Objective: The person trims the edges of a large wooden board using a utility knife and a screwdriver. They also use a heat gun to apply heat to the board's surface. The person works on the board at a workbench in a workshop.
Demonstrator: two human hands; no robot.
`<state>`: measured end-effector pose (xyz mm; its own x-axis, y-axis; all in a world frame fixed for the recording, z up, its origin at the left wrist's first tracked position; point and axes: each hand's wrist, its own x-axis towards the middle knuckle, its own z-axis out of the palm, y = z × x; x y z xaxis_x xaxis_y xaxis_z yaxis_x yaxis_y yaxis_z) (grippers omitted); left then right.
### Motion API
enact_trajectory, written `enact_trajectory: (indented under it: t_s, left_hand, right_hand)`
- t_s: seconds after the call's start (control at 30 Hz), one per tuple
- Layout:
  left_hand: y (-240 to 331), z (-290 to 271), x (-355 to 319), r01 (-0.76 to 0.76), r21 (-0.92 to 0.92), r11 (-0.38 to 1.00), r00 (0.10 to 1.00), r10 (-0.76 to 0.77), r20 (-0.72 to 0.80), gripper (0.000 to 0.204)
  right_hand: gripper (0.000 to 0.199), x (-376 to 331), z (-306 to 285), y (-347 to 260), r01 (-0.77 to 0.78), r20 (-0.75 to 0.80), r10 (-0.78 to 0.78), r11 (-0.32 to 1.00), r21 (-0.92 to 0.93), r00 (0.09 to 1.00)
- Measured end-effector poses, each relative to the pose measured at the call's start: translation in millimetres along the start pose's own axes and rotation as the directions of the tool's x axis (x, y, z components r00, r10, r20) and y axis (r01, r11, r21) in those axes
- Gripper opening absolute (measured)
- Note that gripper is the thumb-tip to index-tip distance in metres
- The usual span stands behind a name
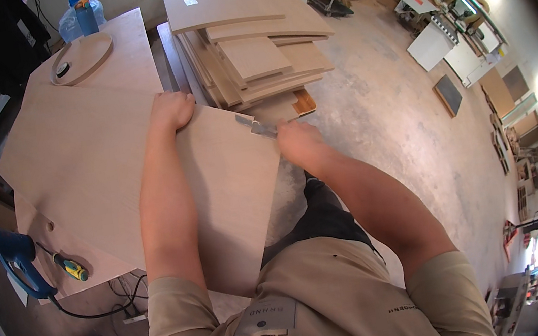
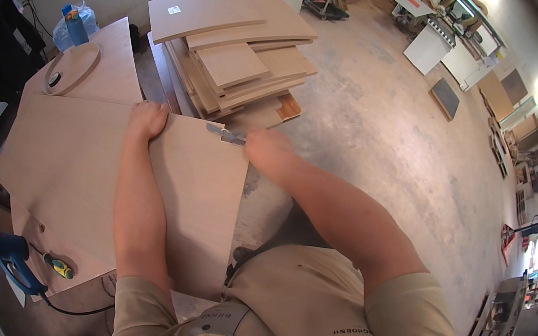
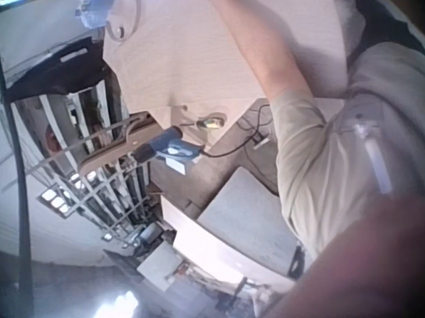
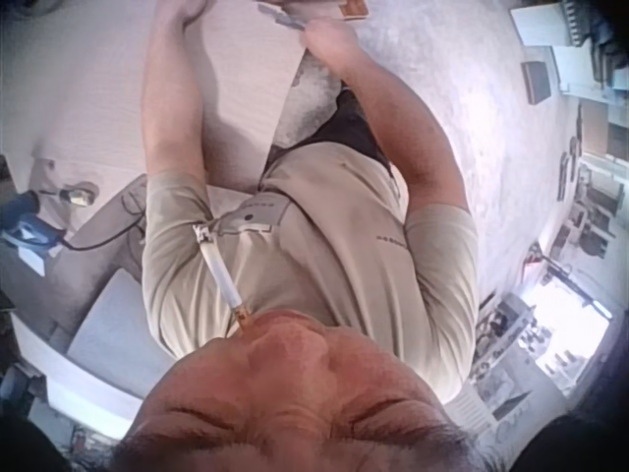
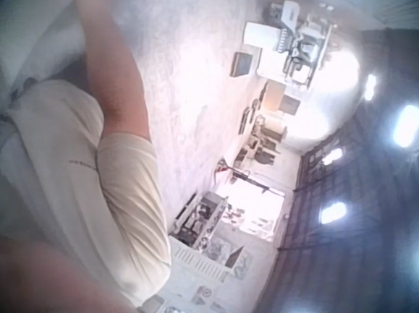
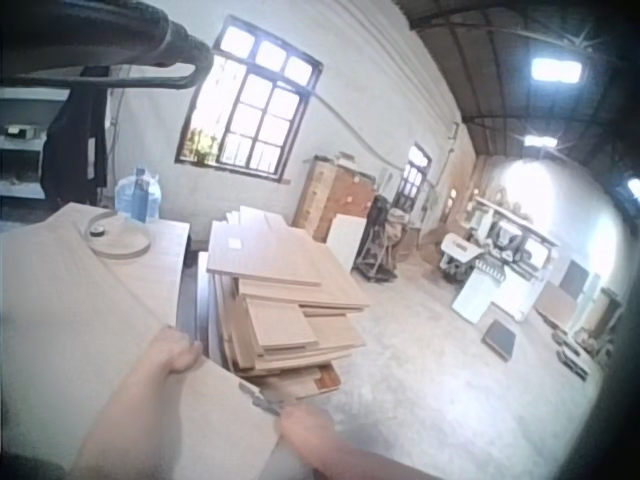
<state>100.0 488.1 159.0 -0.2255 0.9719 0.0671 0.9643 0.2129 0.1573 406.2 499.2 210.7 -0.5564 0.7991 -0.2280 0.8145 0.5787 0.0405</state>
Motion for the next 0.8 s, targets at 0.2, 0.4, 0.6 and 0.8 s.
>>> enact_trajectory:
  t_s: [0.2, 0.4, 0.6, 0.8]
  left_hand:
    - [-4.1, 0.6, 1.2, -0.001, -0.012, 1.000, 1.000, 0.001, 0.005, 0.054]
    - [-4.7, -4.2, -1.1, 0.013, -0.032, 0.999, 1.000, -0.013, -0.004, 0.053]
    - [-6.7, -3.9, -0.8, 0.015, -0.020, 1.000, 1.000, -0.015, 0.021, 0.053]
    - [-7.5, -2.3, 0.9, -0.009, 0.011, 1.000, 0.999, 0.009, 0.054, 0.052]
  right_hand:
    - [0.023, 14.1, 5.5, 4.5, -0.038, 0.033, 0.038, 0.999, 0.007, 0.999]
    - [0.026, 23.3, 7.3, 4.6, -0.076, 0.033, 0.073, 0.993, 0.096, 0.997]
    - [0.027, 29.8, 15.1, 4.8, -0.123, 0.014, 0.122, 0.987, 0.104, 0.992]
    - [0.025, 39.4, 11.6, 34.8, -0.116, 0.008, 0.116, 0.993, -0.031, 0.993]
